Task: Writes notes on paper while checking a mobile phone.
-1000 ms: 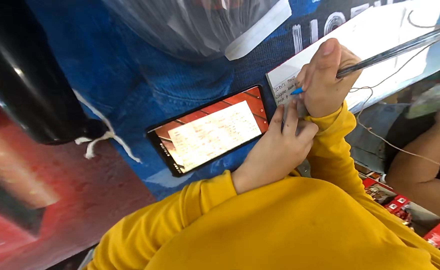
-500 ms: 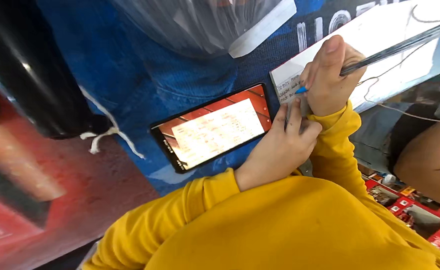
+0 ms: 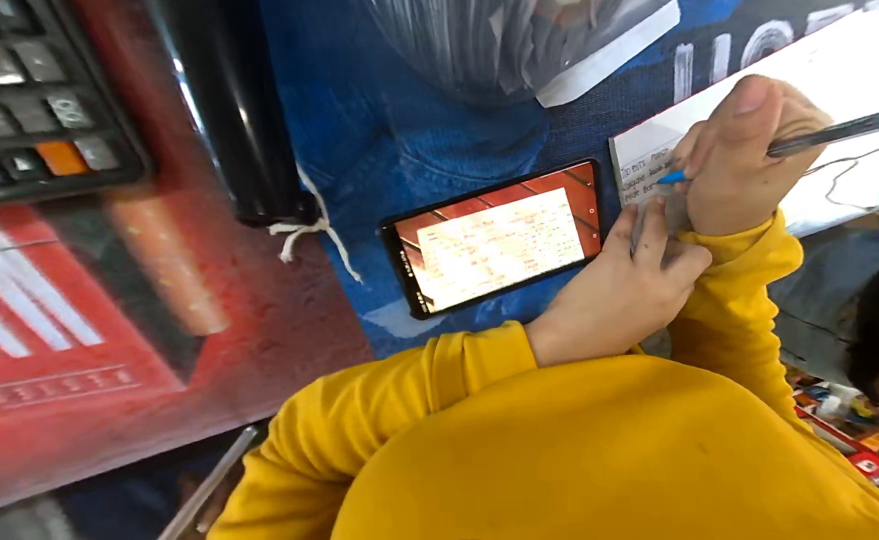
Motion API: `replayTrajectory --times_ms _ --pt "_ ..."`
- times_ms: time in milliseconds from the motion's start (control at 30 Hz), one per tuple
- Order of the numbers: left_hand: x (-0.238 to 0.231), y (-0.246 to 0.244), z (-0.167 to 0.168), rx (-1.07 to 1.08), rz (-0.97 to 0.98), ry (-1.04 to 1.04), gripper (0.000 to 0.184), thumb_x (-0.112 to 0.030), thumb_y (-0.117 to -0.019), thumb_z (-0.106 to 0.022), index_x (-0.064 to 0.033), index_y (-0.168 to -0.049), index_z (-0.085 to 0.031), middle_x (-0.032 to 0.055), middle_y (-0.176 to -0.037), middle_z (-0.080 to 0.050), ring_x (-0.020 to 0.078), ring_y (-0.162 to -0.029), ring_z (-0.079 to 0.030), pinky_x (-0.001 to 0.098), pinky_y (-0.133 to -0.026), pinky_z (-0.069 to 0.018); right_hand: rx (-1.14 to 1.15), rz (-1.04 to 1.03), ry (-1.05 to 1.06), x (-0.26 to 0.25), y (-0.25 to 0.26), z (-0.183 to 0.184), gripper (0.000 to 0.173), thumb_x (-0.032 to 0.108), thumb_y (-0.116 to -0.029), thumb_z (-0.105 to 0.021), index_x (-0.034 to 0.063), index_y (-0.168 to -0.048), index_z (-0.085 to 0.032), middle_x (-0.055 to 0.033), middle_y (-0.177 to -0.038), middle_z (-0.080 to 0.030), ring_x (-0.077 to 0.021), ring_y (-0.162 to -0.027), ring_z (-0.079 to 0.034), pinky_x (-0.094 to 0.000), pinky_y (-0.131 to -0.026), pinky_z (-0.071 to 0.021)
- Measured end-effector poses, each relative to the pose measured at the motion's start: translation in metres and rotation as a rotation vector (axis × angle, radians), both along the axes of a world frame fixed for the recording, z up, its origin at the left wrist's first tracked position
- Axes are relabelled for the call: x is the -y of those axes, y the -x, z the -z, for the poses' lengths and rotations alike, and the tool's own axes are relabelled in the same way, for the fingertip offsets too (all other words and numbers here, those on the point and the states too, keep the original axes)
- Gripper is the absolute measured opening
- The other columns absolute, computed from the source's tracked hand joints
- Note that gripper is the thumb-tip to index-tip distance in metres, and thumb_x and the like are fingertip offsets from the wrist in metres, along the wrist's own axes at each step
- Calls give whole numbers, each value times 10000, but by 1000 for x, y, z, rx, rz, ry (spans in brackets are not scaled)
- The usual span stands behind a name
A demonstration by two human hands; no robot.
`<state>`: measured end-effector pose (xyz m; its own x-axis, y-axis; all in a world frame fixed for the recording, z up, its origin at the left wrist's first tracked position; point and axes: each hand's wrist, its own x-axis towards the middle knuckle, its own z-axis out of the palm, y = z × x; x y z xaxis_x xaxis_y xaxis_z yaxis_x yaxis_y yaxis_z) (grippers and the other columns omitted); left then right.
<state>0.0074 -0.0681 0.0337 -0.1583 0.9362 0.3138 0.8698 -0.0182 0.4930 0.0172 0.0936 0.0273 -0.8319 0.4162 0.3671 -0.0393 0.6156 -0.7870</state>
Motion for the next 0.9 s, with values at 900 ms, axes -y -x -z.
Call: replayTrajectory --times_ms 900 --pt "1 3 4 -15 50 -7 219 42 -925 -593 -95 -1021 -735 124 -1103 -695 438 -1249 -569 569 -1075 -407 -10 111 32 0 4 1 403 69 -1018 -470 187 -632 -466 162 -539 -467 83 -458 -445 -137 -438 -383"
